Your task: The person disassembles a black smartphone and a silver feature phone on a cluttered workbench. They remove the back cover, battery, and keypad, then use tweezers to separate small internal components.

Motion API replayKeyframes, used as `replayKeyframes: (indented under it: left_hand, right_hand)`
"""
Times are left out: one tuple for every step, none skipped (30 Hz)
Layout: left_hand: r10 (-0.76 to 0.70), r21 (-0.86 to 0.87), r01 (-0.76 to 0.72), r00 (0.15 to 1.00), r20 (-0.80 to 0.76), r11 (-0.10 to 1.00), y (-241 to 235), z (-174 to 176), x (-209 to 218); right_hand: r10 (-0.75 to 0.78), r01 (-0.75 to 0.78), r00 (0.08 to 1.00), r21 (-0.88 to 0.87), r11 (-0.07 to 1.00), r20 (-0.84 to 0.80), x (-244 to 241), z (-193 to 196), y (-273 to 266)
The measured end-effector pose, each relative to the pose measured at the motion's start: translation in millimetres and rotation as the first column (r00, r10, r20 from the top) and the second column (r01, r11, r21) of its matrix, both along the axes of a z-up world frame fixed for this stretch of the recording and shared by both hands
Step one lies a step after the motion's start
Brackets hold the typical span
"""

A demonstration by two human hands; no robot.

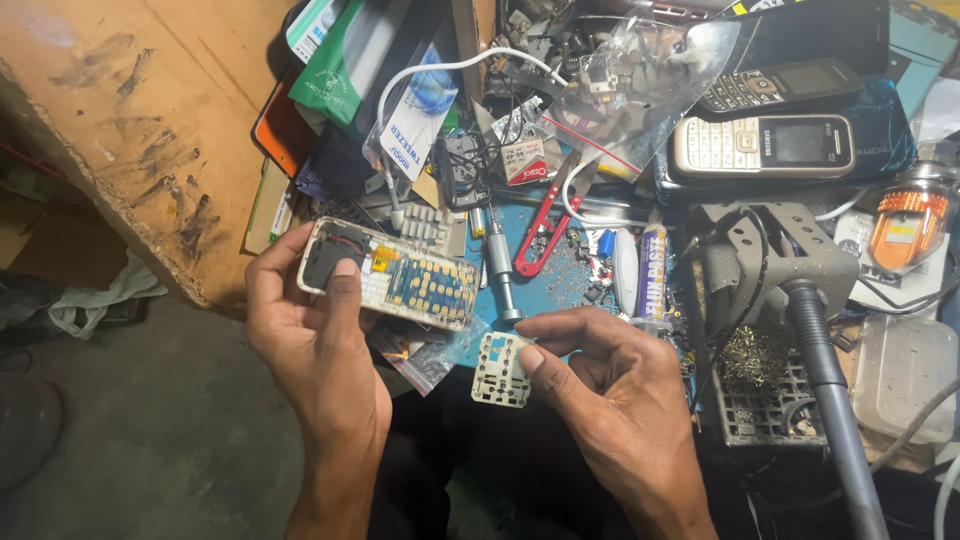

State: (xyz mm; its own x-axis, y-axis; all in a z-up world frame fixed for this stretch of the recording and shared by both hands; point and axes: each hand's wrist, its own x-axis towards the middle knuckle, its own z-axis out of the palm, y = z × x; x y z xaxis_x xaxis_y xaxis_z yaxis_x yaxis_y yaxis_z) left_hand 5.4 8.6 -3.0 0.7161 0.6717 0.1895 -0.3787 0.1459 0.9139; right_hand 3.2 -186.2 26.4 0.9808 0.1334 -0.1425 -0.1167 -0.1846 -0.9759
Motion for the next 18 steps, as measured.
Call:
replayKeyframes:
  left_hand:
    - [-0.010, 0.034, 0.010, 1.000, 0.001, 0.999, -0.9, -0.5, 0.1]
    - [-0.019, 0.069, 0.019, 1.000, 0.002, 0.997, -1.7, -0.9, 0.4]
    - [-0.029, 0.104, 0.028, 1.000, 0.005, 0.994, -2.0, -0.9, 1.3]
    - [-0.037, 0.127, 0.036, 0.999, 0.004, 0.991, -2.5, -0.8, 1.8]
    - [-0.045, 0.149, 0.044, 0.999, 0.001, 0.988, -3.4, -0.8, 1.3]
    - [-0.053, 0.171, 0.052, 0.999, -0.002, 0.984, -4.0, -0.7, 1.2]
    - [-0.047, 0.185, 0.050, 0.999, -0.017, 0.981, -4.4, -0.5, 1.6]
    - [-0.042, 0.200, 0.047, 0.999, -0.031, 0.979, -4.7, -0.1, 2.0]
    - [-0.035, 0.215, 0.044, 0.998, -0.046, 0.976, -4.8, 0.7, 2.3]
    - [-0.013, 0.295, 0.027, 0.999, -0.049, 0.955, -4.8, 1.6, 2.8]
    - [0.009, 0.372, 0.011, 0.999, -0.051, 0.928, -5.1, 2.5, 3.7]
    - [0.031, 0.447, -0.005, 0.998, -0.050, 0.894, -5.4, 3.5, 4.6]
    - [0.072, 0.465, 0.000, 0.988, -0.136, 0.885, -6.3, 4.2, 5.1]
    - [0.113, 0.482, 0.007, 0.969, -0.220, 0.876, -8.1, 4.4, 5.3]
    - [0.156, 0.497, 0.016, 0.941, -0.301, 0.867, -9.2, 4.6, 5.4]
    - [0.190, 0.538, 0.006, 0.933, -0.307, 0.843, -9.4, 4.8, 5.7]
    - [0.222, 0.578, -0.002, 0.924, -0.310, 0.816, -9.2, 4.7, 6.6]
    - [0.254, 0.617, -0.008, 0.916, -0.312, 0.787, -8.8, 4.2, 7.1]
  right_hand:
    - [-0.003, 0.003, 1.000, 0.014, 1.000, -0.001, -0.1, -0.3, -0.3]
    - [-0.006, 0.006, 1.000, 0.028, 1.000, -0.003, -0.1, -0.6, -0.3]
    - [-0.008, 0.008, 1.000, 0.044, 0.999, -0.001, 0.6, -0.6, 0.0]
    - [-0.020, 0.020, 1.000, 0.032, 0.999, -0.006, 1.1, -0.2, -0.3]
    - [-0.032, 0.032, 0.999, 0.020, 0.999, -0.012, 0.9, 0.3, -1.2]
    - [-0.044, 0.044, 0.999, 0.008, 0.999, -0.018, 0.9, 0.6, -1.7]
    - [-0.056, 0.056, 0.998, 0.015, 0.998, -0.023, 0.9, 0.7, -1.9]
    - [-0.068, 0.068, 0.997, 0.022, 0.997, -0.028, 0.7, 0.7, -2.1]
    - [-0.079, 0.080, 0.996, 0.029, 0.996, -0.033, 0.7, 0.8, -1.9]
    - [-0.080, 0.081, 0.996, 0.028, 0.996, -0.028, 0.8, 0.7, -1.5]
    - [-0.081, 0.081, 0.996, 0.027, 0.996, -0.023, 0.8, 0.6, -1.3]
    - [-0.081, 0.082, 0.997, 0.025, 0.996, -0.017, 0.8, 0.6, -1.1]
    - [-0.075, 0.076, 0.997, 0.035, 0.997, -0.009, 0.8, 0.6, -0.5]
    - [-0.070, 0.070, 0.998, 0.045, 0.997, -0.001, 0.7, 0.6, 0.3]
    - [-0.063, 0.062, 0.998, 0.054, 0.997, 0.008, 0.7, 0.9, 1.1]
    - [-0.066, 0.066, 0.998, 0.042, 0.997, -0.009, 0.4, 1.4, 1.7]
    - [-0.070, 0.071, 0.997, 0.030, 0.997, -0.025, 0.1, 2.0, 2.1]
    - [-0.075, 0.075, 0.996, 0.018, 0.997, -0.040, 0.1, 2.5, 2.7]
